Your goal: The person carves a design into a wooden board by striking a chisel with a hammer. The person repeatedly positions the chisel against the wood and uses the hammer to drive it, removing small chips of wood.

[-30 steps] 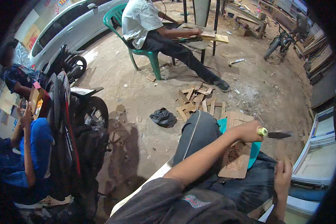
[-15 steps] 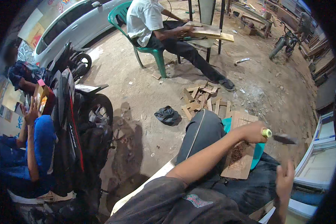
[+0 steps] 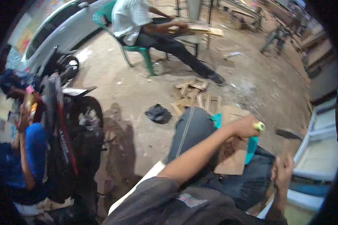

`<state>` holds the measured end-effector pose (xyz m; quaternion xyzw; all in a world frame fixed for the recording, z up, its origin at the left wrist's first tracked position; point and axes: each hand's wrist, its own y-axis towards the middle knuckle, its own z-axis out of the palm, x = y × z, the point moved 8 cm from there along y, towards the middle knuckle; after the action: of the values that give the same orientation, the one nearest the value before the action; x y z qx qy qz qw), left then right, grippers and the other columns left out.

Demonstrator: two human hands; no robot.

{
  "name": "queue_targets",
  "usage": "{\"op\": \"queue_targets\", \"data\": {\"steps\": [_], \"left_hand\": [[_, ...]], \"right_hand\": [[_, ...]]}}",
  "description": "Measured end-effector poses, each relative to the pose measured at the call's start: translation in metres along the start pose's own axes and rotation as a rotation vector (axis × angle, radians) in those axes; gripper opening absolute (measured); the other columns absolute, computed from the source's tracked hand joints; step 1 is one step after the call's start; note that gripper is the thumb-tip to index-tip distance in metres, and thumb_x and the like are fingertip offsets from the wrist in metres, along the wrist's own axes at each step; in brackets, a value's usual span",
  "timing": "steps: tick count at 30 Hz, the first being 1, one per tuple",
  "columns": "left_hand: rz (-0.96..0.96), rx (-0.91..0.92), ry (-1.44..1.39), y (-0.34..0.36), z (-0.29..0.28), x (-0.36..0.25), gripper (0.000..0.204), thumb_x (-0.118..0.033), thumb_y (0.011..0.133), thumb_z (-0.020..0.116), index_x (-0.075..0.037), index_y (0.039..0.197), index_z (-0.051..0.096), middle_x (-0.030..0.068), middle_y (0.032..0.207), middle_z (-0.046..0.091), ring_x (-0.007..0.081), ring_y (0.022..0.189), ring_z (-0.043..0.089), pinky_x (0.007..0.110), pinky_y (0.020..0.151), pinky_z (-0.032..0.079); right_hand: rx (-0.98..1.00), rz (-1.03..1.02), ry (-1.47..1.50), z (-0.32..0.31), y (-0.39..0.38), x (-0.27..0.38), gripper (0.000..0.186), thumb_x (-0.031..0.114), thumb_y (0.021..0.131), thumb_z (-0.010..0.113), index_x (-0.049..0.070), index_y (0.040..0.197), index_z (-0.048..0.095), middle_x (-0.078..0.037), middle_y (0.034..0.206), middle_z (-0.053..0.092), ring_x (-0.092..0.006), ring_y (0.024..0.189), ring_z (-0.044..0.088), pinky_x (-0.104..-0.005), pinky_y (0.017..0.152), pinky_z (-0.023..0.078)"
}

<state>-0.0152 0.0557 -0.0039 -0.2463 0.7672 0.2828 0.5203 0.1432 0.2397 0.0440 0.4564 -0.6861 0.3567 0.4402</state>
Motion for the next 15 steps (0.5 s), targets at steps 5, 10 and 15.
{"op": "queue_targets", "data": {"steps": [5,10,15], "left_hand": [[-0.192,-0.002,-0.043,-0.003,0.0,0.019,0.022,-0.022,0.075,0.069,-0.001,0.081,0.064,0.0148,0.074,0.067,0.0243,0.067,0.064,0.038,0.065,0.05],[-0.207,0.018,0.012,0.0,-0.001,0.01,0.022,-0.022,0.08,0.071,-0.001,0.081,0.065,0.0075,0.074,0.066,0.0148,0.067,0.06,0.033,0.063,0.048],[-0.258,0.016,-0.064,-0.003,-0.001,0.019,0.02,-0.019,0.085,0.072,-0.002,0.077,0.063,0.0016,0.068,0.06,0.0091,0.063,0.053,0.029,0.06,0.044]], "right_hand": [[0.127,-0.373,0.29,-0.008,0.009,0.073,0.035,0.022,0.093,0.065,0.0,0.113,0.046,-0.002,0.057,0.049,-0.0092,0.036,0.045,-0.0223,0.032,0.035],[0.142,-0.721,0.538,-0.051,-0.017,0.145,0.047,0.033,0.094,0.064,0.0,0.121,0.044,-0.003,0.056,0.048,-0.0102,0.034,0.043,-0.0216,0.031,0.035],[0.188,-0.3,0.29,-0.019,-0.004,0.09,0.045,0.034,0.095,0.062,0.001,0.12,0.046,-0.003,0.056,0.048,-0.0102,0.035,0.043,-0.0219,0.032,0.035]]}}
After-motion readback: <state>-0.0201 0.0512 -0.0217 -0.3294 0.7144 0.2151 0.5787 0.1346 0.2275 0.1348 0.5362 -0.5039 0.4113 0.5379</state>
